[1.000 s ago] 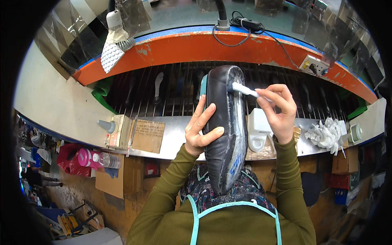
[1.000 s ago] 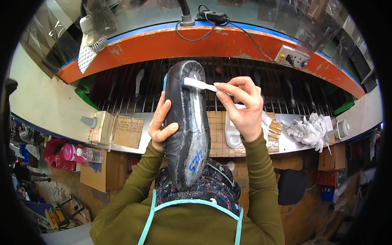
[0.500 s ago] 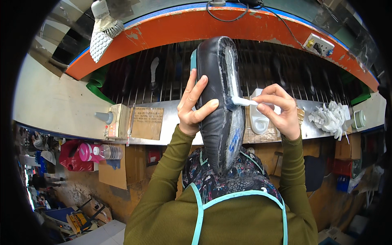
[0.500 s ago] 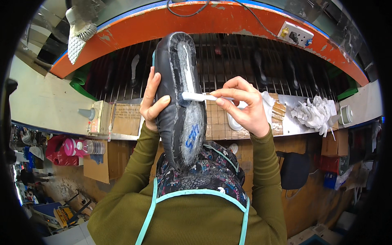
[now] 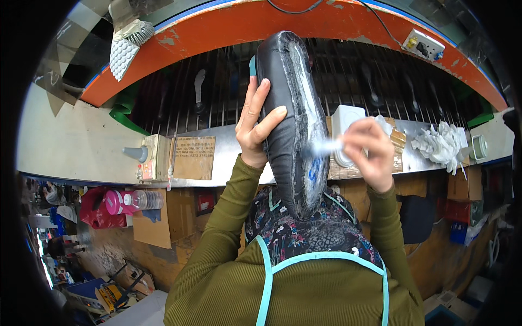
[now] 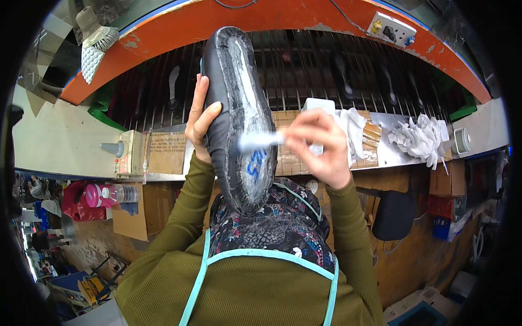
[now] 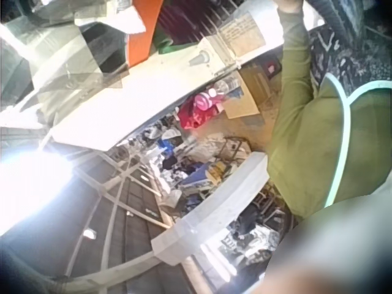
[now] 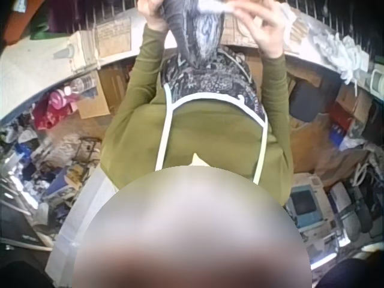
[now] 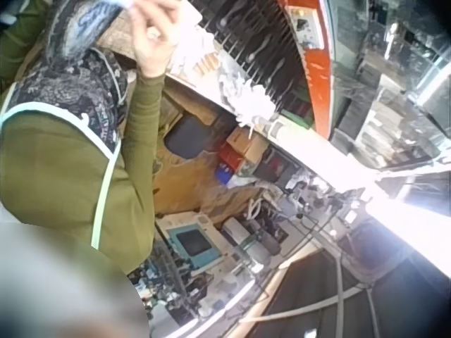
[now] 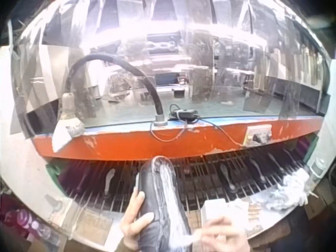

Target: The person applies a white adhesive to the sole and side edges of a black shoe using a small brush. The person repeatedly dips the brush into a container and spreads the glue along the shoe's perimeter, then wipes the surface with a cloth.

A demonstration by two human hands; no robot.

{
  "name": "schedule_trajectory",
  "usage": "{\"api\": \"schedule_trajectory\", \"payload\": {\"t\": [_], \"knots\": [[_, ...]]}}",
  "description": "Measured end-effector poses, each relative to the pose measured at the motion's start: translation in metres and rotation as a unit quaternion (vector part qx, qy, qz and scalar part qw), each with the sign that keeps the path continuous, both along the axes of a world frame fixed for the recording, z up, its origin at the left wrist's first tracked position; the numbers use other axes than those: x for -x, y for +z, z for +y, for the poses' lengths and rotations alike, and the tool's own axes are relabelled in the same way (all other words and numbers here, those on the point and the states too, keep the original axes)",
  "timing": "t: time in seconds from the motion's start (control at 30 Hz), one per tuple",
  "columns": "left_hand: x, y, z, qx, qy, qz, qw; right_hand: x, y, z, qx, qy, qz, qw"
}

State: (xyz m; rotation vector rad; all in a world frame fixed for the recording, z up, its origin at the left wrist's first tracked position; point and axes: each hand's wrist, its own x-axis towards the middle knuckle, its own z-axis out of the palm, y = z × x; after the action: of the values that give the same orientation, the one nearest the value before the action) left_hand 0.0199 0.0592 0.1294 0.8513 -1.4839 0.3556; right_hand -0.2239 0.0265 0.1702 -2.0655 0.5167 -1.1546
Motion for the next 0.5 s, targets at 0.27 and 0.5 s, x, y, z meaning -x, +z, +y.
{"api": "schedule_trajectory", "payload": {"t": [0.27, 0.5], "knots": [[0.007, -0.022, -0.001, -0.081, 0.050, 0.022, 0.995, 0.002, -0.027, 0.028, -0.263, -0.053, -0.028, 0.963], [0.007, -0.040, 0.000, -0.132, 0.067, 0.031, 0.988, 0.023, -0.030, 0.074, -0.300, -0.079, -0.017, 0.950]]}}
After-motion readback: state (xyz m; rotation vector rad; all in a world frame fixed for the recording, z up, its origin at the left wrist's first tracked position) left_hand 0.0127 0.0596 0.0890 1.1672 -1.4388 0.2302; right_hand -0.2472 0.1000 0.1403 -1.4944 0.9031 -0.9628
